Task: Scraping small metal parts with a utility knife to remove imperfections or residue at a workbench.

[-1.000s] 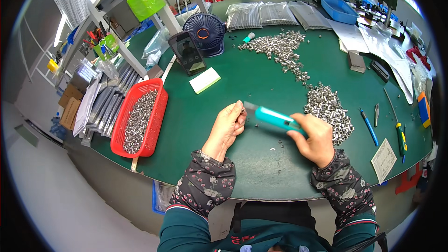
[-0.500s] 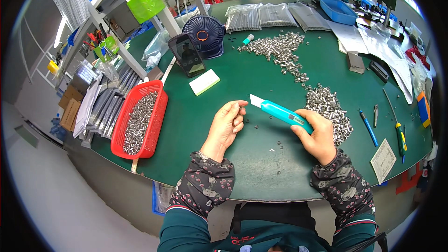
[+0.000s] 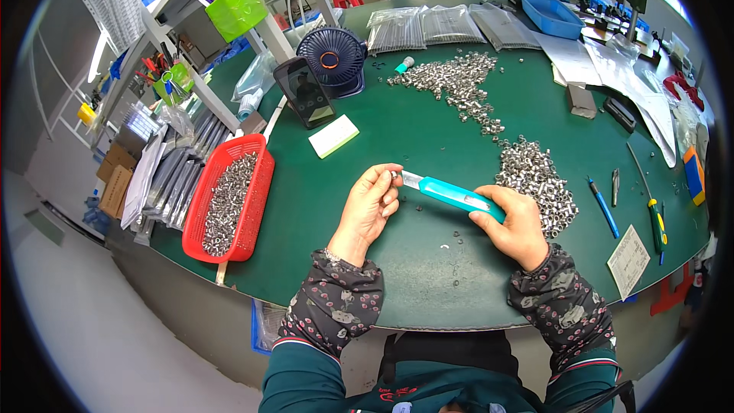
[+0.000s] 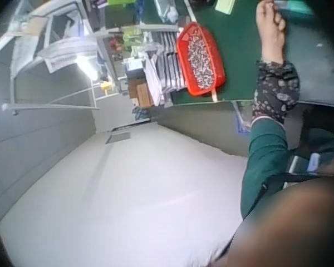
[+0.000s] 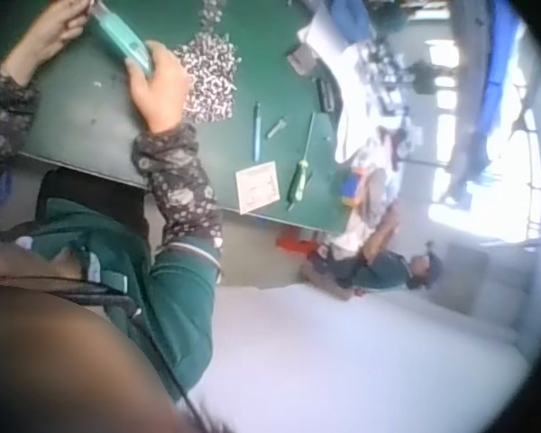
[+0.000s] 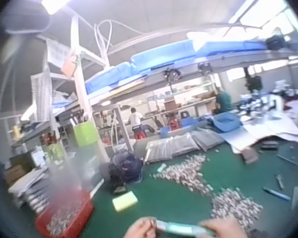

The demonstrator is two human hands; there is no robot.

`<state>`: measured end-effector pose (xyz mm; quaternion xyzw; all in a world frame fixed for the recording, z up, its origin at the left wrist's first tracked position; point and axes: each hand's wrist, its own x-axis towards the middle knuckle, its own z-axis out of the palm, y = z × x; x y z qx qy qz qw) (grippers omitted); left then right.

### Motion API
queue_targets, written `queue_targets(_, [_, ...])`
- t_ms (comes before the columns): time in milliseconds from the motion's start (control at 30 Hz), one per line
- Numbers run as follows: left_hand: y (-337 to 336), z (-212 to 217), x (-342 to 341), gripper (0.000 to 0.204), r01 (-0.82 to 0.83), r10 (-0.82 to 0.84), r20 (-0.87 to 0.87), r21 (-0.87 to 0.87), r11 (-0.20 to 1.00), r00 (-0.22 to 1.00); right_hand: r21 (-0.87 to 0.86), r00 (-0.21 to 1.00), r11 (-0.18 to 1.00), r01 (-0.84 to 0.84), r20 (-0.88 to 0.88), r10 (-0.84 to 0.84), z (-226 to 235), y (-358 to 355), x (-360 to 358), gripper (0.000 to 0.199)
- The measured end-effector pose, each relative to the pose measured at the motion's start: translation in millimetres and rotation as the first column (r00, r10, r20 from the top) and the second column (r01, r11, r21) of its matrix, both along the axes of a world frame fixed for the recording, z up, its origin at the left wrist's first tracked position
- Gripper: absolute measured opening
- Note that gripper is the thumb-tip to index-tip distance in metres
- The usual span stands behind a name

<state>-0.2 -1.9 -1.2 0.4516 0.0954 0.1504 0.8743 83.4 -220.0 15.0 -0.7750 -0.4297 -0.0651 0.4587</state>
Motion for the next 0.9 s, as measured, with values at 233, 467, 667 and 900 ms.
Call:
queue_targets(233, [3.6, -3.8, -1.9, 0.012, 0.008, -0.008, 0.015, 0.011, 1.0, 1.0, -0.049, 0.992, 0.998, -0.031, -0.128, 0.025, 3.1, 0.7, -2.2, 0.027])
queue_targets(467, [1.3, -0.2, 0.0, 0.011, 0.062, -0.062, -0.008, 0.154, 0.986, 0.998, -0.02, 1.0, 1.0, -0.004, 0.004, 0.004, 3.2, -1.9, 0.1, 0.025])
queue_targets(667, [9.4, 0.9, -3.5, 0.018, -0.011, 0.009, -0.017, -0.102, 0.995, 1.0, 0.408, 0.975, 0.892, 0.192, -0.185, -0.125, 14.8, -12.6, 11.2, 0.027])
queue_targets(900, [-33.4, 33.0, 28.5, 0.012, 0.21, -0.127, -0.293, 0.271, 0.939, 0.948, 0.701, 0.894, 0.608, 0.373, -0.448, -0.031, 18.6, -23.7, 34.0, 0.025])
